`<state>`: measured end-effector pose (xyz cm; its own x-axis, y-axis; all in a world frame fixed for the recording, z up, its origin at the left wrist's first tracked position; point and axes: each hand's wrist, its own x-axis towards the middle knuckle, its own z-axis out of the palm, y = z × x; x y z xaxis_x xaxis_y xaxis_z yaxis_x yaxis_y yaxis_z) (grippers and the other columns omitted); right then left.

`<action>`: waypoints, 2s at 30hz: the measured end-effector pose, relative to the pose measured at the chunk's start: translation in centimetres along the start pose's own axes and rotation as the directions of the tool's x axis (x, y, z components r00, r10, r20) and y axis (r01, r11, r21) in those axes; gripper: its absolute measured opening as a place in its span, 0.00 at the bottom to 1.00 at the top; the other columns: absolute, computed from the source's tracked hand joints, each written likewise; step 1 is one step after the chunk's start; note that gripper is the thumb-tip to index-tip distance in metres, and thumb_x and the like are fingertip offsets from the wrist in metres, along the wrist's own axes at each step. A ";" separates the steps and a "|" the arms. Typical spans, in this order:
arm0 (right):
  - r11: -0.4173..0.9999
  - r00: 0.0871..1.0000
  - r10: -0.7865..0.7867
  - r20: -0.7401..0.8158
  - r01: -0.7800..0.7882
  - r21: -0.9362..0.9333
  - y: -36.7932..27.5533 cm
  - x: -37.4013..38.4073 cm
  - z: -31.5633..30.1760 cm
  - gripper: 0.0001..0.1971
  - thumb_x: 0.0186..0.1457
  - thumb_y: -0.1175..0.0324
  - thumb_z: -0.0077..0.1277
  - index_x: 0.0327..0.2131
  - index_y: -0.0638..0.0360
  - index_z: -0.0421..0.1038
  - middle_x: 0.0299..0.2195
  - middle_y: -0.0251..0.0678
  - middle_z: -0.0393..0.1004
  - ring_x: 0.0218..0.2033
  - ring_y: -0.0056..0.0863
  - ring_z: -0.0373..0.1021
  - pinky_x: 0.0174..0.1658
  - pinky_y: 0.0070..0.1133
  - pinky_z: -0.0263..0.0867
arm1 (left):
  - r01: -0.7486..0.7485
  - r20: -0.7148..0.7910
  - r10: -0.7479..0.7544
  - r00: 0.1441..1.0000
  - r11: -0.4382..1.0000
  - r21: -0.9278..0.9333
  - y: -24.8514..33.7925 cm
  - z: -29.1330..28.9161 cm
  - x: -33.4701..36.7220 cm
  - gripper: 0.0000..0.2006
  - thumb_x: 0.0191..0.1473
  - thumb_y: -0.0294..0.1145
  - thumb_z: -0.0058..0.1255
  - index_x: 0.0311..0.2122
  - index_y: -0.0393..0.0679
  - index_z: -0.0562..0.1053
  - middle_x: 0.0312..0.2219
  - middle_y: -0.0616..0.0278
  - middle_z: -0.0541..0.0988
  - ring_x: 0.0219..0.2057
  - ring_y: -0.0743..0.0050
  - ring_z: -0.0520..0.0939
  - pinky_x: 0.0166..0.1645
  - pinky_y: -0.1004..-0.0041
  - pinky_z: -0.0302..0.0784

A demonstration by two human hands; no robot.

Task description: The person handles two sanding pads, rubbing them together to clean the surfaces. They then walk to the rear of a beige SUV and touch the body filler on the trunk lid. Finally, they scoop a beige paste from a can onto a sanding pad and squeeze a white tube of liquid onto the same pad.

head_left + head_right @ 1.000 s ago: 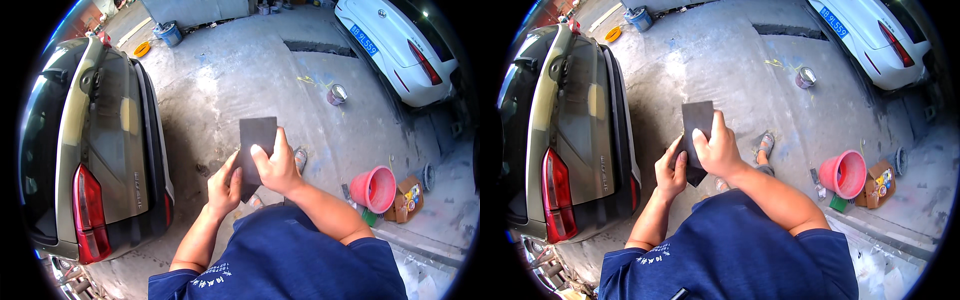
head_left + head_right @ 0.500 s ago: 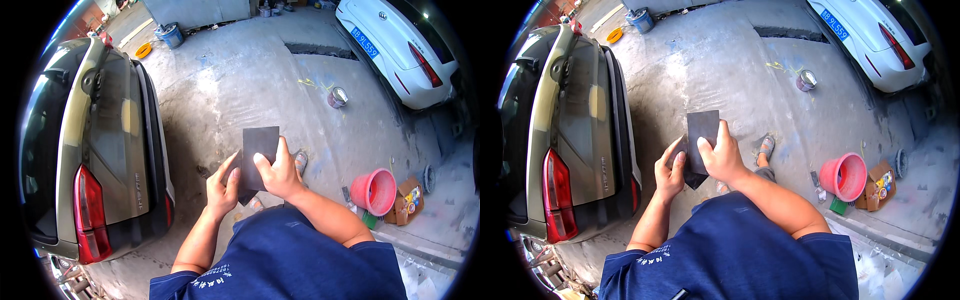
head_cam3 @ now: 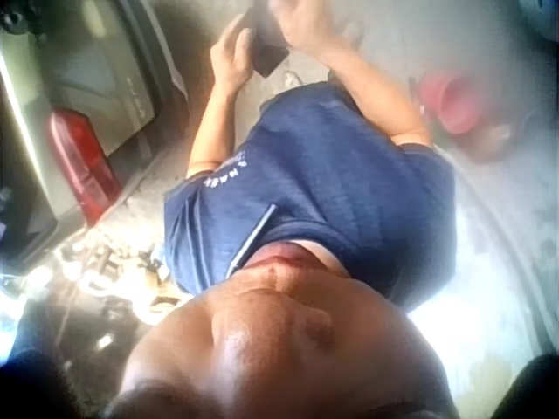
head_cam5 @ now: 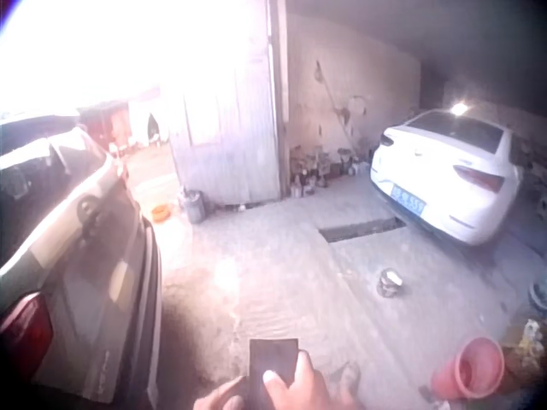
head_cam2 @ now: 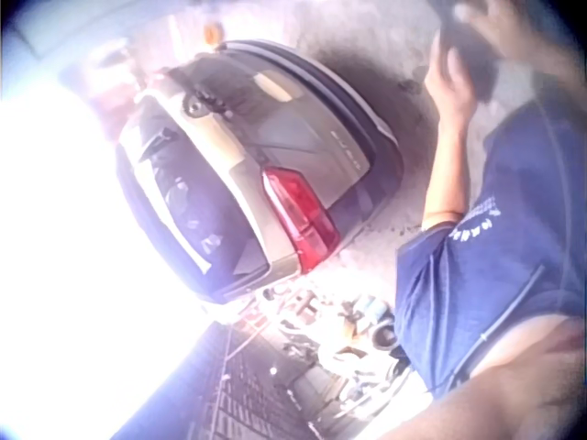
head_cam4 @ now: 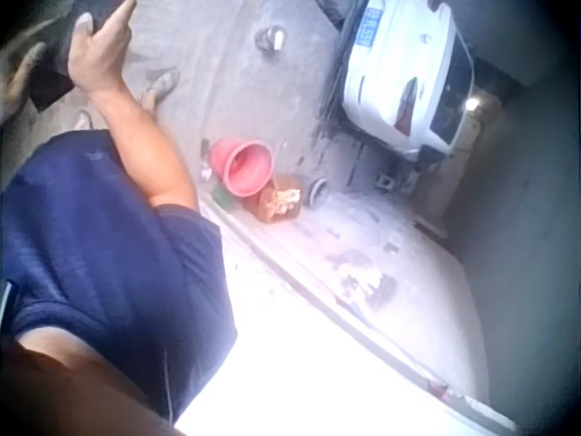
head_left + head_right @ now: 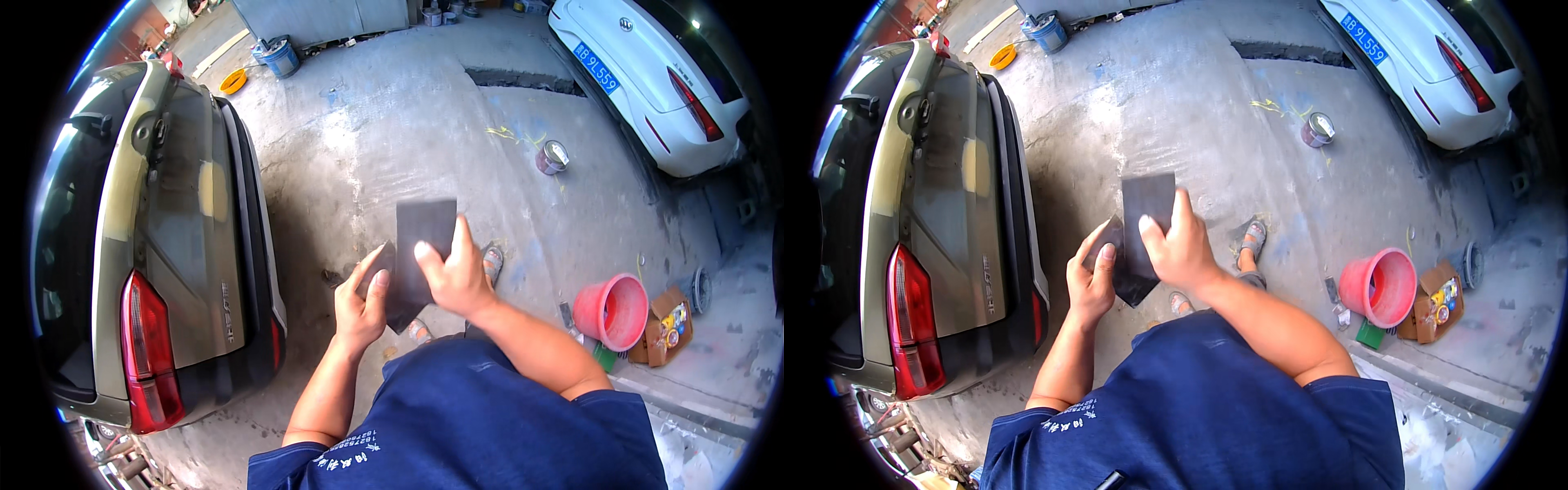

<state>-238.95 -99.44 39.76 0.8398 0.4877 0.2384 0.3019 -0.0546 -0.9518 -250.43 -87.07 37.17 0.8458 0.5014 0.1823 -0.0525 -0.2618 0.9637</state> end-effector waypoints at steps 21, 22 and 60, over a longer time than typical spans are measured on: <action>0.938 1.000 -0.015 0.022 0.006 0.346 1.2 4.8 -2.5 0.15 0.59 0.70 0.47 0.48 0.63 0.61 0.42 0.34 0.70 0.41 0.20 0.66 0.46 0.20 0.63 | 0.455 0.178 -0.425 0.887 0.746 -0.486 -3.4 -1.3 0.5 0.13 0.58 0.36 0.51 0.42 0.35 0.72 0.32 0.62 0.78 0.32 0.79 0.77 0.39 0.75 0.74; 0.948 0.999 -0.016 0.035 0.004 0.320 2.0 4.3 -2.4 0.15 0.59 0.69 0.47 0.48 0.63 0.61 0.42 0.34 0.70 0.41 0.20 0.66 0.47 0.20 0.63 | 0.501 0.216 -0.470 0.856 0.650 -0.571 -3.0 -1.5 0.7 0.13 0.57 0.36 0.52 0.40 0.36 0.72 0.32 0.62 0.78 0.31 0.79 0.78 0.38 0.74 0.75; 0.946 0.876 0.322 0.358 -0.315 -0.079 6.1 2.6 -2.6 0.14 0.53 0.60 0.56 0.25 0.63 0.73 0.21 0.30 0.73 0.25 0.15 0.66 0.29 0.20 0.63 | 0.592 0.352 -0.486 0.800 0.738 -0.325 -1.8 -0.4 1.5 0.12 0.54 0.26 0.53 0.43 0.34 0.72 0.33 0.64 0.79 0.32 0.83 0.77 0.39 0.77 0.75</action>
<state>-233.76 -100.72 35.06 0.6721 0.7214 -0.1669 0.0564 -0.2747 -0.9599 -249.28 -85.49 35.76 0.8888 0.2378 -0.3918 0.2893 0.3718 0.8821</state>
